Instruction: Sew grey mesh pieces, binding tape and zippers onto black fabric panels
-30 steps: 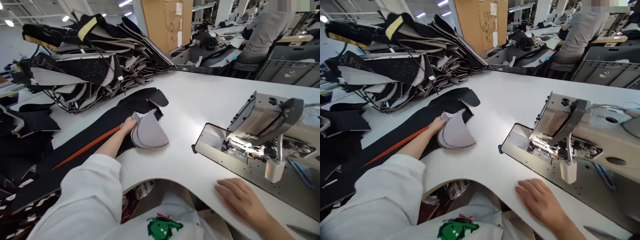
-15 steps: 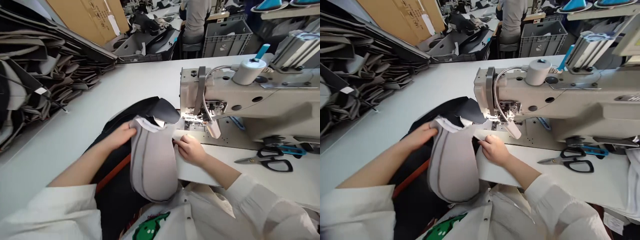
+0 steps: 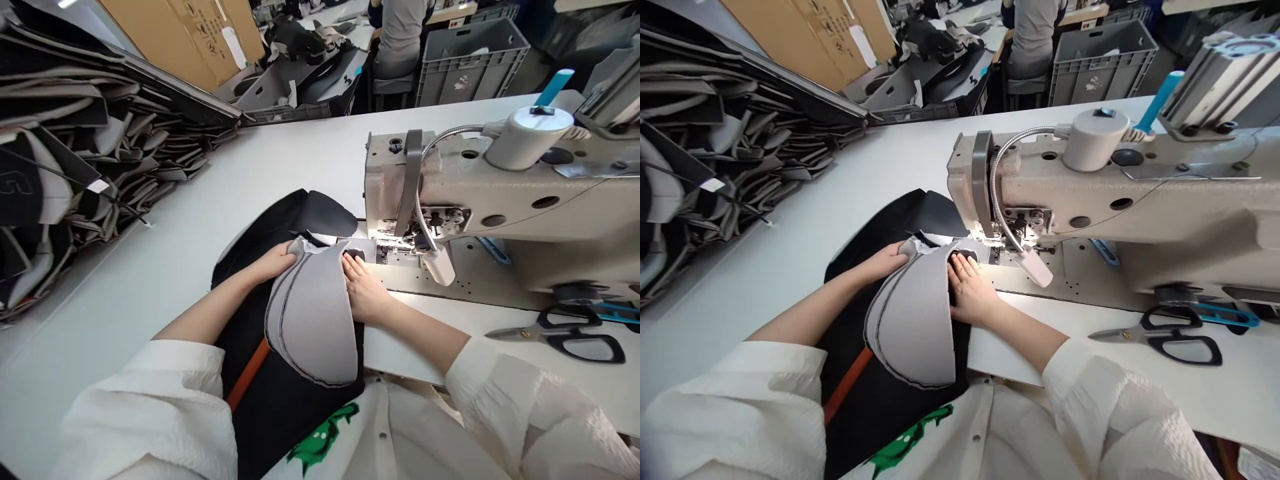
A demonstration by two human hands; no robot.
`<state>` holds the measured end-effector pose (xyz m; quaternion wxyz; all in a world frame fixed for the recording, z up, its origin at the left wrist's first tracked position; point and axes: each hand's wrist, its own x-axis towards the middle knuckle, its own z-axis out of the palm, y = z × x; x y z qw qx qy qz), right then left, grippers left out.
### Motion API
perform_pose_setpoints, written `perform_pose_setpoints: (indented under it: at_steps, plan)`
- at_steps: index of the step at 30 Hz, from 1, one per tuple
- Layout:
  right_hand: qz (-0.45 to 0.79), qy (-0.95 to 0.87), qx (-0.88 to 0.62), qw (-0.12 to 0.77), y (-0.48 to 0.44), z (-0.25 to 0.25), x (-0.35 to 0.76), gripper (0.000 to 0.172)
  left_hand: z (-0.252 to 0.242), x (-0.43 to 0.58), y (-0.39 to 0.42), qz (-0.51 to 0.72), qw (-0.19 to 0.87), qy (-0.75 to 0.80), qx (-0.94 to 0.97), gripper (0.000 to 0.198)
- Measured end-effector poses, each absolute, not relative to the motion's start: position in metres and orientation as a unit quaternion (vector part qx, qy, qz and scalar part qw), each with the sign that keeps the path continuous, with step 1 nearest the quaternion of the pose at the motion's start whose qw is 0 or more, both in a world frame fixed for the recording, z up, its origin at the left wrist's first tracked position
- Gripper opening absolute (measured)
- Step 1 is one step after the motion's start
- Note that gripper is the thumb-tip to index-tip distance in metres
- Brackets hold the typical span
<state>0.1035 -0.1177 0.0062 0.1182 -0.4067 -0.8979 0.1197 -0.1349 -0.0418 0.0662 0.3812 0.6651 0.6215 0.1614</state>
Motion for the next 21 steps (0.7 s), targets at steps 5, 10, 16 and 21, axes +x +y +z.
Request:
perform_pose_setpoints:
  at_steps: [5,10,16,21]
  plan:
    - [0.108,-0.868,-0.473,0.104,-0.105,0.011,0.108,0.077,0.086,-0.112,-0.028,0.069,0.202,0.588,0.780,0.046]
    - [0.122,-0.864,-0.473,0.119,-0.098,0.010,0.108,0.060,0.128,-0.059,-0.064,-0.030,-0.015,0.591,0.806,0.061]
    - [0.118,-0.865,-0.472,0.126,-0.114,0.008,0.123,0.061,0.082,-0.026,-0.110,-0.067,0.016,0.413,0.908,0.049]
    - [0.142,-0.919,-0.338,0.143,-0.144,0.012,0.162,0.070,0.049,-0.044,-0.087,-0.049,-0.003,0.397,0.917,0.057]
